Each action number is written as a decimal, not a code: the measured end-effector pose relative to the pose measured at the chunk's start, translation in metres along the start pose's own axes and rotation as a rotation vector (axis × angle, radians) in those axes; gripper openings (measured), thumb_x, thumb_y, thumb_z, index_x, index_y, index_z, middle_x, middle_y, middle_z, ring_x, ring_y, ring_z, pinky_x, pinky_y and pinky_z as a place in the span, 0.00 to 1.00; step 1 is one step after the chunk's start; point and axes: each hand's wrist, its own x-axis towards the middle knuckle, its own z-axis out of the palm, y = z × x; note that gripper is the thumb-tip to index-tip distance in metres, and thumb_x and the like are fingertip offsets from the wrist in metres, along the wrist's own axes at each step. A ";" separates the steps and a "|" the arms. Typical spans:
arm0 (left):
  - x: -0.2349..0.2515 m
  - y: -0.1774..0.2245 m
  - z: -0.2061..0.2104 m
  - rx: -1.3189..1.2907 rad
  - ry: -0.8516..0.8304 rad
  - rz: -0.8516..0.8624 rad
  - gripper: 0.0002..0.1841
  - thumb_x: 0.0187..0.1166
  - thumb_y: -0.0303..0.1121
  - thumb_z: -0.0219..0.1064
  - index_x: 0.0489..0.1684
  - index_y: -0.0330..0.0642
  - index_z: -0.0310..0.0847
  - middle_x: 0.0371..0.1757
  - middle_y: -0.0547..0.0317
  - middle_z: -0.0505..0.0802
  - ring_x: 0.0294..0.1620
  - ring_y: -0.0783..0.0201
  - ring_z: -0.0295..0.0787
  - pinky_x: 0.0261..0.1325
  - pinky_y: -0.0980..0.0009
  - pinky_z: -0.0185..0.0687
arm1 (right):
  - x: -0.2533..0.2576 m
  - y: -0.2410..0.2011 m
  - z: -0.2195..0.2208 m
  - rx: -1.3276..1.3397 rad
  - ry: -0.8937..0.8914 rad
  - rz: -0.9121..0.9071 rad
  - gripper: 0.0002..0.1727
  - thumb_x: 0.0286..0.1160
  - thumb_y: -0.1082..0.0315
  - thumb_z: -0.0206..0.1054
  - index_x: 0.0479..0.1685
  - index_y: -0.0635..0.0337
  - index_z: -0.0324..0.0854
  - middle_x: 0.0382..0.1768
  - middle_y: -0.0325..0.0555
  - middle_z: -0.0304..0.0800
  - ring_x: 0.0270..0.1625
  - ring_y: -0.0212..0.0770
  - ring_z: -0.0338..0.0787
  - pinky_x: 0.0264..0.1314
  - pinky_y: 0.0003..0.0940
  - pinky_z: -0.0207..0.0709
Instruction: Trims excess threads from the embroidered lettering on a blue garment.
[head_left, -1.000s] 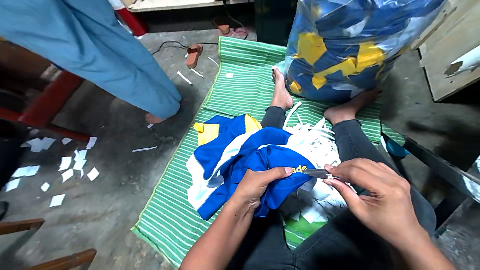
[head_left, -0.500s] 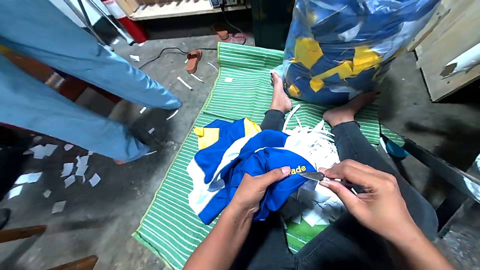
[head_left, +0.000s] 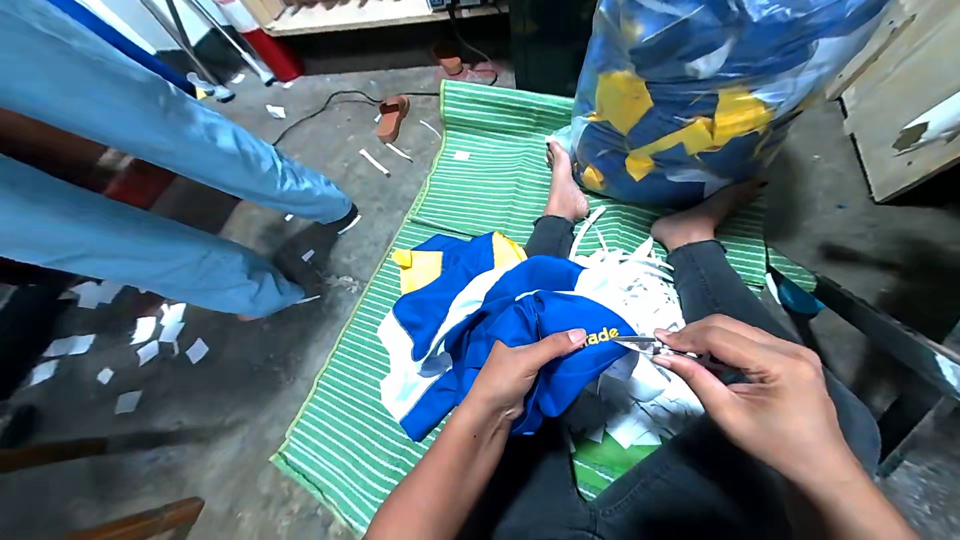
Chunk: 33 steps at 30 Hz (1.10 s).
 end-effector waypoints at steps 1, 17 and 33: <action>0.000 0.000 0.000 -0.007 0.003 0.002 0.06 0.72 0.18 0.69 0.42 0.36 0.85 0.36 0.56 0.95 0.40 0.68 0.94 0.52 0.71 0.91 | -0.001 -0.001 0.000 0.004 0.013 0.006 0.15 0.78 0.52 0.70 0.44 0.52 0.96 0.39 0.36 0.95 0.37 0.24 0.86 0.41 0.25 0.77; -0.001 -0.001 0.005 0.024 0.012 0.078 0.08 0.70 0.17 0.71 0.44 0.34 0.84 0.37 0.56 0.95 0.42 0.69 0.94 0.54 0.71 0.90 | -0.006 -0.011 0.006 -0.160 0.121 -0.077 0.16 0.80 0.53 0.70 0.49 0.54 0.95 0.42 0.46 0.97 0.42 0.38 0.91 0.44 0.36 0.76; -0.003 -0.001 0.004 -0.005 0.019 0.022 0.07 0.72 0.18 0.70 0.43 0.34 0.84 0.37 0.55 0.95 0.41 0.67 0.94 0.54 0.70 0.91 | -0.011 -0.005 0.020 -0.061 0.166 -0.076 0.15 0.79 0.55 0.71 0.48 0.56 0.93 0.42 0.46 0.94 0.43 0.33 0.88 0.46 0.28 0.75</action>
